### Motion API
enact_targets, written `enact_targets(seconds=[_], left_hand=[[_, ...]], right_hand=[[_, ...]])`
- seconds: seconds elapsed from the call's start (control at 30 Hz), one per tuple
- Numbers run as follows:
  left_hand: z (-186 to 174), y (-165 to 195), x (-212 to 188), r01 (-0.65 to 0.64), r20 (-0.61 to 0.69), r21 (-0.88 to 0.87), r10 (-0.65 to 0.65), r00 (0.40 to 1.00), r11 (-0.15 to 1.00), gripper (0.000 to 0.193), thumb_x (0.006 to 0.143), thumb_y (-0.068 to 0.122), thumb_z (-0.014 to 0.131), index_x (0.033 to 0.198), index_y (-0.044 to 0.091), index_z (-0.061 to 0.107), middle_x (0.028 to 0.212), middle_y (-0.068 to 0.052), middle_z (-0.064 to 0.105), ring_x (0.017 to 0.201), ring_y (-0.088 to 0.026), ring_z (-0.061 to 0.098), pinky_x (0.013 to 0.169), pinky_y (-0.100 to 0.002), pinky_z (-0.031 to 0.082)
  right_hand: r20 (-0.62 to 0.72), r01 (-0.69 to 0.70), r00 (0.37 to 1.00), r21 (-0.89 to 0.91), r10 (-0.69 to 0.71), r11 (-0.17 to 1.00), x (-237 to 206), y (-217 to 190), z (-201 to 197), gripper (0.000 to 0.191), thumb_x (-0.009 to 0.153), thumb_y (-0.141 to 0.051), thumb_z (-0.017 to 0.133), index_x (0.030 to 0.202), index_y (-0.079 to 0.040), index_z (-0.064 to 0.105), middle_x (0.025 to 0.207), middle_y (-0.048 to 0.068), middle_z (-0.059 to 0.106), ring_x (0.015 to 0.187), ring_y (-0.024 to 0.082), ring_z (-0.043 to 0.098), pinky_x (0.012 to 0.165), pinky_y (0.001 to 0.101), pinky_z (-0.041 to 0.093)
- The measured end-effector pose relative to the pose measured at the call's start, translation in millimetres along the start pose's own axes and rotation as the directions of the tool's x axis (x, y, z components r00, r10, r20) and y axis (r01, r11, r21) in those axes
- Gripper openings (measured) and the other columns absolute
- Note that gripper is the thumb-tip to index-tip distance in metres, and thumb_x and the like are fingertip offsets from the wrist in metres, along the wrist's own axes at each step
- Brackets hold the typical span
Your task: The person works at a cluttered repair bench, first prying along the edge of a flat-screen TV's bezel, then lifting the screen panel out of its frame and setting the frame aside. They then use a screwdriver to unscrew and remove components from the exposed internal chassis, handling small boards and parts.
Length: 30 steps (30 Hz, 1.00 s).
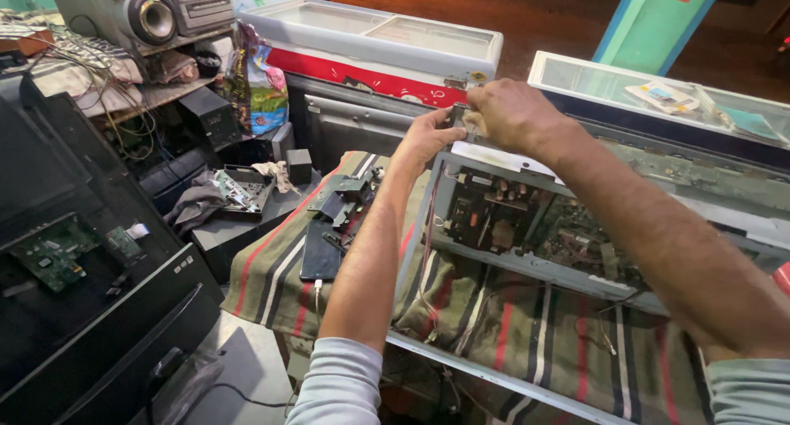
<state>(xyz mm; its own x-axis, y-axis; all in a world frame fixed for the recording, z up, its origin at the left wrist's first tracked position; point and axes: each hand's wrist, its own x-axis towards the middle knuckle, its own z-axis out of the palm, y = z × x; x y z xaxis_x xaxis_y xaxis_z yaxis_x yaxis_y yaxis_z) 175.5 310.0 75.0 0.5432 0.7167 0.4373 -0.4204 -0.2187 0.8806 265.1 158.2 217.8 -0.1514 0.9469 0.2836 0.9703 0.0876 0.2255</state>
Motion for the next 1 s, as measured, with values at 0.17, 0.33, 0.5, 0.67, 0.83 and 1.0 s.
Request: enact_targets(seconds=[0.17,0.33,0.5,0.67,0.83,1.0], left_hand=[[0.1,-3.4,1.1,-0.006,-0.002,0.004,0.006,1.000,1.000,0.048,0.083,0.004,0.077,0.131,0.001,0.069,0.101,-0.005,0.076,0.086,-0.012,0.069,0.076,-0.027,0.056],[-2.2,-8.1,4.2,0.005,-0.003,-0.040,-0.005,1.000,0.999,0.051,0.081,0.003,0.078,0.131,0.002,0.068,0.098,-0.006,0.075,0.082,-0.013,0.069,0.074,-0.028,0.056],[-1.8,-10.6,6.4,0.004,-0.021,-0.006,-0.004,1.000,1.000,0.052,0.082,0.004,0.078,0.133,0.003,0.068,0.098,-0.006,0.076,0.083,-0.012,0.069,0.075,-0.028,0.056],[-1.1,-12.1,4.0,-0.029,-0.010,-0.007,0.029,1.000,1.000,0.053,0.082,0.004,0.078,0.134,0.002,0.067,0.105,-0.006,0.076,0.088,-0.013,0.069,0.079,-0.028,0.056],[-1.1,-7.8,3.0,0.017,-0.024,-0.016,-0.017,1.000,1.000,0.055,0.081,0.004,0.078,0.134,0.002,0.066,0.108,-0.007,0.076,0.090,-0.014,0.070,0.081,-0.030,0.056],[-1.1,-8.2,3.0,0.023,-0.035,0.014,-0.022,0.999,1.000,0.056,0.081,0.005,0.078,0.136,0.003,0.065,0.107,-0.006,0.076,0.090,-0.013,0.070,0.081,-0.028,0.056]], right_hand=[[0.098,-0.120,0.987,-0.095,0.129,0.988,-7.2,-1.9,-4.7,0.035,0.104,-0.035,0.058,0.106,-0.001,0.069,0.101,0.024,0.072,0.099,0.042,0.069,0.087,0.0514,0.053],[-0.016,0.049,0.999,-0.042,-0.050,0.998,0.1,0.2,0.6,0.025,0.093,-0.021,0.064,0.104,0.001,0.070,0.105,0.025,0.071,0.105,0.041,0.067,0.089,0.0506,0.052],[0.016,0.052,0.999,-0.013,-0.052,0.999,4.9,2.3,1.6,0.020,0.086,-0.011,0.067,0.102,0.001,0.069,0.108,0.024,0.069,0.108,0.040,0.066,0.092,0.0489,0.052],[0.013,0.109,0.994,-0.035,-0.109,0.993,6.1,-0.2,4.6,0.021,0.084,-0.008,0.070,0.103,0.000,0.069,0.110,0.023,0.068,0.111,0.040,0.064,0.094,0.0476,0.051],[0.027,0.168,0.986,-0.110,-0.166,0.980,6.2,-1.7,5.7,0.019,0.085,-0.006,0.069,0.103,-0.001,0.070,0.113,0.020,0.067,0.113,0.038,0.063,0.098,0.0464,0.051],[0.031,0.191,0.981,-0.037,-0.190,0.981,-1.9,-4.6,-3.0,0.017,0.085,-0.004,0.067,0.101,-0.001,0.070,0.110,0.019,0.067,0.111,0.037,0.064,0.095,0.0472,0.051]])
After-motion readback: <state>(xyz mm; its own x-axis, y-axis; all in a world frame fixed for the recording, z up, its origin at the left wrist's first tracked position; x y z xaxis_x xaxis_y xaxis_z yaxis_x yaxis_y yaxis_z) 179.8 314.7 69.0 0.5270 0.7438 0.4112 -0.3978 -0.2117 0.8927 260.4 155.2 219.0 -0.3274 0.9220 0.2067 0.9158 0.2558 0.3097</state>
